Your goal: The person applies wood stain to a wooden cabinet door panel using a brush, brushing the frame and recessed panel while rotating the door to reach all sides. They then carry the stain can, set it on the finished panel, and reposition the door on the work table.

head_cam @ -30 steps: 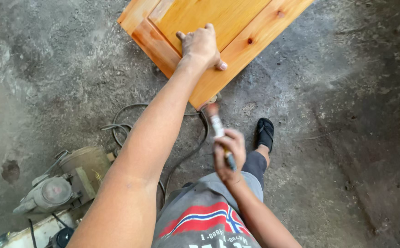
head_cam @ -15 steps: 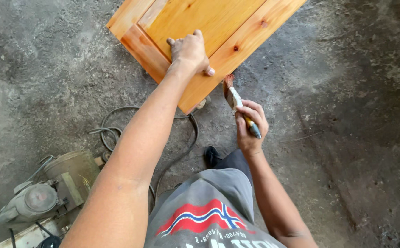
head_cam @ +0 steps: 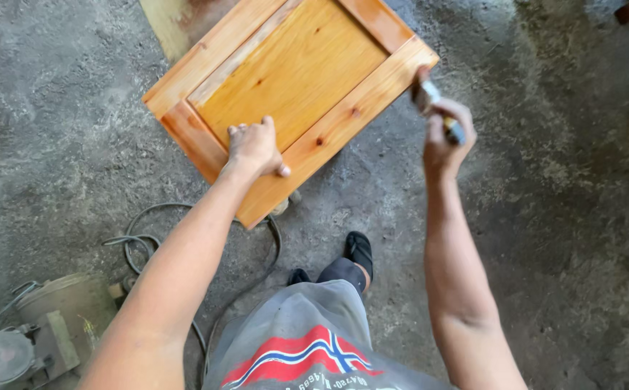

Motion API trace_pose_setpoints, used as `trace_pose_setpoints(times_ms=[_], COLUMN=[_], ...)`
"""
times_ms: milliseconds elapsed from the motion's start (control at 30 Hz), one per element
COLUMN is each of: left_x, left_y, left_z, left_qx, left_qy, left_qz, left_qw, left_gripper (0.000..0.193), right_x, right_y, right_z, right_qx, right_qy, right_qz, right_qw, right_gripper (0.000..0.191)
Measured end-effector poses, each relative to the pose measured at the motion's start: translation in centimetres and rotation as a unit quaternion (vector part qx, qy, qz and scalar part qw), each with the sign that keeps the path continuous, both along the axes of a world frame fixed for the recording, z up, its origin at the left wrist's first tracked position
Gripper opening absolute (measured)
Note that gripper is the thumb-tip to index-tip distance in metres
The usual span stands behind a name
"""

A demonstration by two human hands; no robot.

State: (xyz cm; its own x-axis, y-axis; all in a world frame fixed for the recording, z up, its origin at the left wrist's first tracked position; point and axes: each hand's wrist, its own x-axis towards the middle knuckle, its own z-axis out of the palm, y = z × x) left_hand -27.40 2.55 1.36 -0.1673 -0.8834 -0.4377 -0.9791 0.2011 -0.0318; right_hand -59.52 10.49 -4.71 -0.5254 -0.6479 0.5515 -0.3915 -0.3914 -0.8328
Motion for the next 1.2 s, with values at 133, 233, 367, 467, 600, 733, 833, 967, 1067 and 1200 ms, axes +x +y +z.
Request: trace_pose_setpoints(times_ms=[133,233,367,467,600,733,833,967,1067,1200], left_x=[-0.4,-0.7,-1.0,-0.6,1.3,5.6,11.2,17.3,20.1,22.7], left_y=[0.2,0.2,-0.4,1.1,8.3,16.4,22.6,28.6,30.7,29.7], left_z=[0.7,1.0,0.9,0.4,-1.1,-1.9,-1.7,-1.9,-2.7,-3.6], left_qx=[0.0,0.023,0.006,-0.056,-0.15,-0.279,-0.302,-0.262,-0.198,-0.334], left_qy=[-0.01,-0.014,-0.025,-0.004,0.146,0.254,0.28,0.27,0.294,0.376], left_qz=[-0.002,0.012,0.009,0.031,0.063,0.09,0.197,0.365,0.432,0.278], left_qw=[1.0,1.0,1.0,0.998,0.976,0.922,0.89,0.851,0.83,0.818], left_gripper=[0.101,0.1,0.107,0.109,0.063,0.058,0.055,0.056,0.055,0.047], right_x=[-2.0,3.4,3.5,-4.4,-8.1,-0.5,3.4,2.2,2.2,8.3], right_y=[-2.4,-0.3,-1.7,-8.0,-11.6,-4.8,1.2,1.2,-0.5,2.5], right_z=[5.0,7.9,8.3,8.3,7.3,5.7,4.4,2.2,1.6,4.3], right_qx=[0.064,0.135,0.029,0.227,0.108,0.016,0.163,0.101,0.119,0.215], right_qy=[0.055,0.353,0.36,0.249,0.363,0.294,0.097,-0.278,-0.397,-0.303], right_qz=[-0.061,0.054,0.152,0.113,0.036,0.116,0.25,0.031,-0.055,0.078], right_qw=[0.995,0.924,0.92,0.935,0.925,0.949,0.95,0.955,0.908,0.925], right_gripper=[0.011,0.035,0.023,0.027,0.025,0.014,0.013,0.008,0.006,0.005])
